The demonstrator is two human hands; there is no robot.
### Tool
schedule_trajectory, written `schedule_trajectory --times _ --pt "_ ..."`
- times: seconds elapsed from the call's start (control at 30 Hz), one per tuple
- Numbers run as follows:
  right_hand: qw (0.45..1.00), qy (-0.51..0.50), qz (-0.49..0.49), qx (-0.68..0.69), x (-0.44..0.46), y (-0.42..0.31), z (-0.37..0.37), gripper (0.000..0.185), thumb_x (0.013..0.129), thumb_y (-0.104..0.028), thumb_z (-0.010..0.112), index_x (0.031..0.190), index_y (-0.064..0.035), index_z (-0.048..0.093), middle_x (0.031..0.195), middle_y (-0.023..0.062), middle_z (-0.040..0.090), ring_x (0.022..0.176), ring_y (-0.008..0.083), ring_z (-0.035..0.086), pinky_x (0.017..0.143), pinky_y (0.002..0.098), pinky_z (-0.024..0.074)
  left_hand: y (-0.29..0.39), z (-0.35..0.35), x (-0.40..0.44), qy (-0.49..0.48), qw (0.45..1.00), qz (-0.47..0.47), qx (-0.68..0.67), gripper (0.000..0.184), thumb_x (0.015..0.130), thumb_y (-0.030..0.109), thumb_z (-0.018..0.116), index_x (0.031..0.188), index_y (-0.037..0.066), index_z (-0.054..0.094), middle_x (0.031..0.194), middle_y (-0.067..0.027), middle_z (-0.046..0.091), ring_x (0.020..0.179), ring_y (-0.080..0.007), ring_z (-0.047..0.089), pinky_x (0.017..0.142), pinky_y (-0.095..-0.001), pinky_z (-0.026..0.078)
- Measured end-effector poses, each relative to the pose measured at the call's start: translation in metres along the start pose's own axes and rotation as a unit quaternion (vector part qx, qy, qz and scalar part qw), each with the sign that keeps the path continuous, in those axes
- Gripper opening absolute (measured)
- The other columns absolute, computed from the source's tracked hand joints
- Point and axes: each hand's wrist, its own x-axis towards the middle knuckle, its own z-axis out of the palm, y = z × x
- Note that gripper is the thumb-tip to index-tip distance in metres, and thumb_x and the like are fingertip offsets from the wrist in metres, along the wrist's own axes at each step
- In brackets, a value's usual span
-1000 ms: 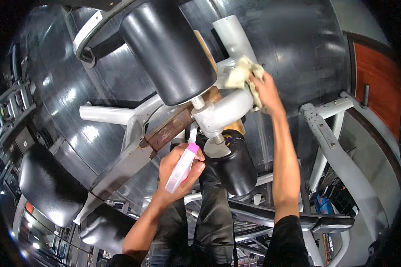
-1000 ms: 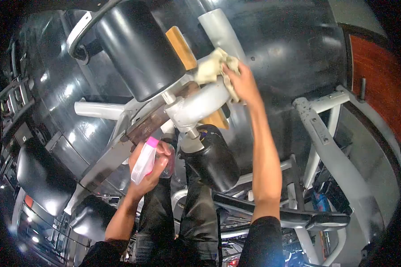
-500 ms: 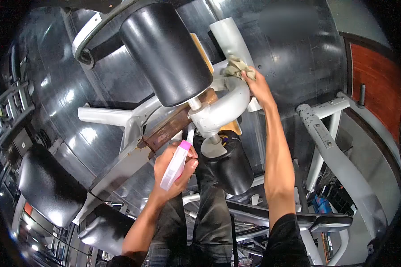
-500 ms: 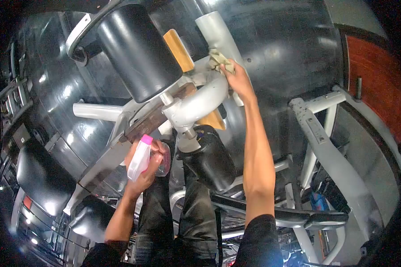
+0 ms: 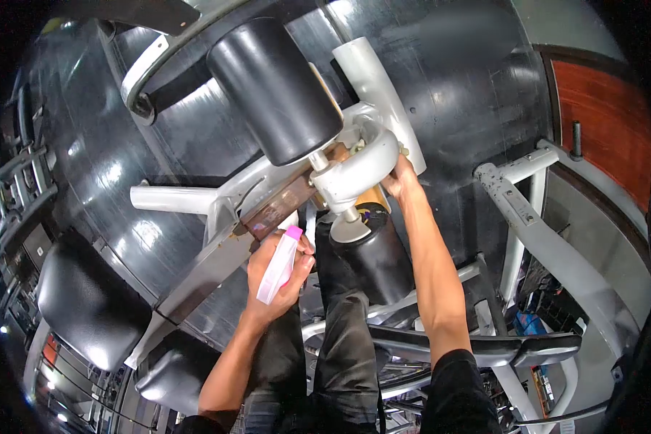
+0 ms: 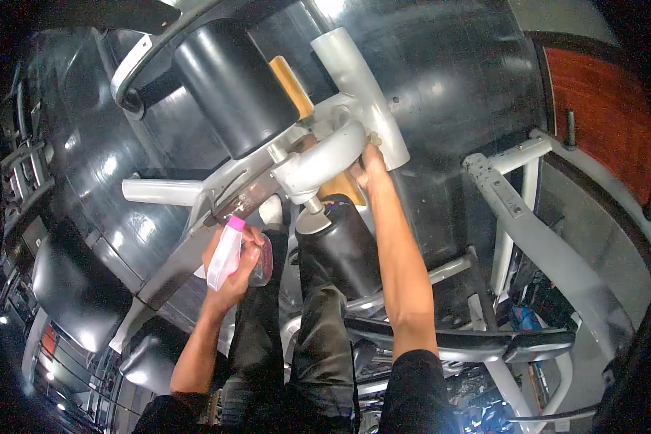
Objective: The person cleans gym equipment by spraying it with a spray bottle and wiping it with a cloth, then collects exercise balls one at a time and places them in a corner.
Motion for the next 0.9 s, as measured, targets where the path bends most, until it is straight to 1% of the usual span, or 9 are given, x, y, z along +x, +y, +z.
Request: schedule_trajectory --times 0.07,0.23,0.27,0.3,0.33,0.43,0.53,0.67,0.9 --pt "0.998 0.007 0.033 0.048 -0.041 -0.009 0.010 0.030 0.100 -0.015 0.035 0.126 -0.0005 0.042 0.116 0.0137 0.055 0.102 0.0262 0.060 0.083 0.0410 0.0560 -0.001 -0.003 -0.004 0.005 1.000 0.006 -0.017 0.012 0.086 0.001 0.063 0.095 0.001 0.056 0.087 -0.0071 0.061 0.071 -0.0117 0.056 0.064 -0.0252 0.046" --pt "0.991 -0.053 0.017 -0.119 -0.150 -0.033 0.041 0.030 0.099 -0.011 0.042 0.125 0.0021 0.043 0.116 0.0143 0.058 0.104 0.0262 0.060 0.087 0.0349 0.0524 0.004 -0.014 -0.016 -0.002 0.998 0.000 -0.059 0.013 0.086 -0.001 0.063 0.097 0.001 0.055 0.086 -0.0065 0.060 0.072 -0.0106 0.055 0.064 -0.0245 0.045" --pt "0.966 -0.037 -0.127 -0.223 -0.166 -0.029 0.053 0.030 0.098 -0.010 0.045 0.125 0.0020 0.045 0.116 0.0142 0.058 0.103 0.0245 0.061 0.088 0.0327 0.0506 0.006 -0.016 -0.018 0.000 0.998 0.005 -0.060 0.013 0.086 -0.001 0.063 0.097 0.001 0.055 0.086 -0.0065 0.060 0.072 -0.0106 0.055 0.064 -0.0245 0.045" --pt "0.909 -0.020 -0.268 -0.319 -0.181 -0.027 0.067 0.031 0.097 -0.010 0.048 0.126 0.0019 0.046 0.117 0.0142 0.059 0.103 0.0228 0.061 0.088 0.0304 0.0489 0.008 -0.018 -0.020 -0.002 0.999 0.011 -0.047 0.013 0.086 -0.001 0.063 0.097 0.001 0.055 0.085 -0.0063 0.060 0.072 -0.0106 0.055 0.064 -0.0243 0.045" --pt "0.873 -0.026 -0.304 -0.381 -0.197 -0.027 0.086 0.035 0.094 -0.008 0.054 0.128 -0.0014 0.048 0.120 0.0146 0.060 0.109 0.0210 0.059 0.091 0.0300 0.0454 0.009 -0.019 -0.023 -0.004 0.999 0.014 -0.033 0.014 0.086 -0.001 0.062 0.097 0.001 0.055 0.084 -0.0061 0.060 0.072 -0.0105 0.055 0.064 -0.0242 0.045" --pt "0.665 0.016 -0.507 -0.548 -0.196 -0.007 0.124 0.050 0.082 0.005 0.054 0.130 -0.0063 0.049 0.132 0.0215 0.051 0.126 0.0343 0.047 0.103 0.0376 0.0374 0.009 -0.023 -0.031 0.004 0.999 0.026 -0.039 0.013 0.086 0.000 0.062 0.097 0.002 0.055 0.084 -0.0060 0.060 0.072 -0.0107 0.055 0.064 -0.0249 0.045" --pt "0.556 0.040 -0.507 -0.658 -0.156 0.005 0.141 0.046 0.079 0.004 0.055 0.123 -0.0050 0.053 0.133 0.0226 0.049 0.128 0.0386 0.043 0.107 0.0455 0.0331 0.014 -0.029 -0.039 0.008 0.999 0.035 -0.011 0.012 0.086 -0.001 0.062 0.096 0.002 0.056 0.084 -0.0059 0.061 0.073 -0.0111 0.056 0.066 -0.0260 0.046" --pt "0.485 0.108 -0.465 -0.733 -0.141 0.014 0.141 0.041 0.078 0.003 0.057 0.118 -0.0030 0.055 0.131 0.0201 0.052 0.128 0.0384 0.043 0.108 0.0476 0.0317 0.012 -0.038 -0.048 -0.009 0.999 0.047 0.007 0.016 0.087 -0.002 0.060 0.098 0.001 0.050 0.092 -0.0105 0.059 0.073 -0.0098 0.054 0.065 -0.0243 0.047" --pt "0.413 -0.060 -0.489 -0.766 -0.189 0.004 0.127 0.042 0.073 0.000 0.063 0.114 -0.0035 0.058 0.130 0.0173 0.053 0.125 0.0353 0.046 0.106 0.0456 0.0368 0.026 -0.032 -0.067 0.057 0.997 0.013 -0.048 0.013 0.086 0.000 0.064 0.096 0.002 0.056 0.085 -0.0043 0.061 0.075 -0.0089 0.055 0.067 -0.0247 0.045"
